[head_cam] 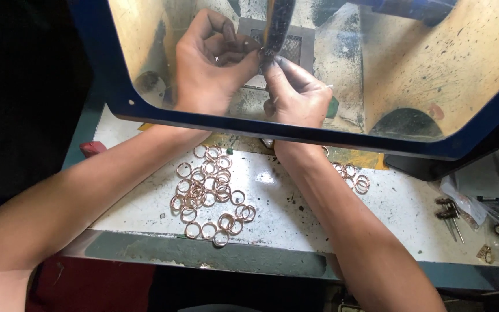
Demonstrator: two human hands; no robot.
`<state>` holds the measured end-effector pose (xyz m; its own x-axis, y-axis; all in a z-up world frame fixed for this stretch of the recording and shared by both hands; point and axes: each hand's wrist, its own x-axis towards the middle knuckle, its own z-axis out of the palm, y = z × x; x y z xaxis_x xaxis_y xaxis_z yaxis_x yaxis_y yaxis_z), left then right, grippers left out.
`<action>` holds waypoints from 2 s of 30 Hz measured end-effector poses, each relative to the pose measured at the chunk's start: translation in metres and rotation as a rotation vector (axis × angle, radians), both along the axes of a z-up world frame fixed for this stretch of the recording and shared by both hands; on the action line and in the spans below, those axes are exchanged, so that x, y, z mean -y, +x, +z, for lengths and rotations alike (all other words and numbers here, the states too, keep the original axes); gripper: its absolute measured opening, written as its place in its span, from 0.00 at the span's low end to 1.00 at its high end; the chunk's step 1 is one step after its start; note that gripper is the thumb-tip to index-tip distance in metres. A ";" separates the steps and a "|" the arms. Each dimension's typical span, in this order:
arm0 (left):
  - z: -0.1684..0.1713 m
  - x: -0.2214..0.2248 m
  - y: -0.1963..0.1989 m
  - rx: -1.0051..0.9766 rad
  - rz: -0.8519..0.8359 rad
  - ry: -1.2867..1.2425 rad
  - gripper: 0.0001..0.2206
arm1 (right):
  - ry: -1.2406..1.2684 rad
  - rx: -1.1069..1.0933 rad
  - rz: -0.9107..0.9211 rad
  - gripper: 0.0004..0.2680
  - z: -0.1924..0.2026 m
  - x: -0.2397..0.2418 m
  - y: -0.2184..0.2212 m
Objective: Polishing a series of metal rings using a motorized rotating polishing wheel inside a protective workshop enclosure.
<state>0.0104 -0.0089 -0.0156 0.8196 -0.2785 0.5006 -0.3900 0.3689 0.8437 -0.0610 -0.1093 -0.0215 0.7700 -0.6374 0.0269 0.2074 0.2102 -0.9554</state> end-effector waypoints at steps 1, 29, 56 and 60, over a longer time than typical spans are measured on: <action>0.002 0.000 -0.001 -0.001 0.000 0.000 0.17 | 0.000 -0.001 0.000 0.13 0.003 -0.001 -0.001; 0.009 -0.015 -0.012 -0.022 -0.100 0.018 0.16 | -0.923 0.350 -0.199 0.03 0.006 -0.001 -0.025; -0.017 0.000 0.015 -0.685 -0.362 -0.261 0.12 | -1.020 0.282 -0.264 0.04 0.003 0.007 -0.006; -0.014 0.001 0.012 -0.683 -0.326 -0.236 0.12 | -1.025 0.302 -0.263 0.04 0.002 0.007 -0.006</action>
<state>0.0226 -0.0102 -0.0298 0.8623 -0.5063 -0.0084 0.3445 0.5744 0.7426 -0.0670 -0.1164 -0.0198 0.4865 -0.3480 0.8014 0.3839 -0.7389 -0.5538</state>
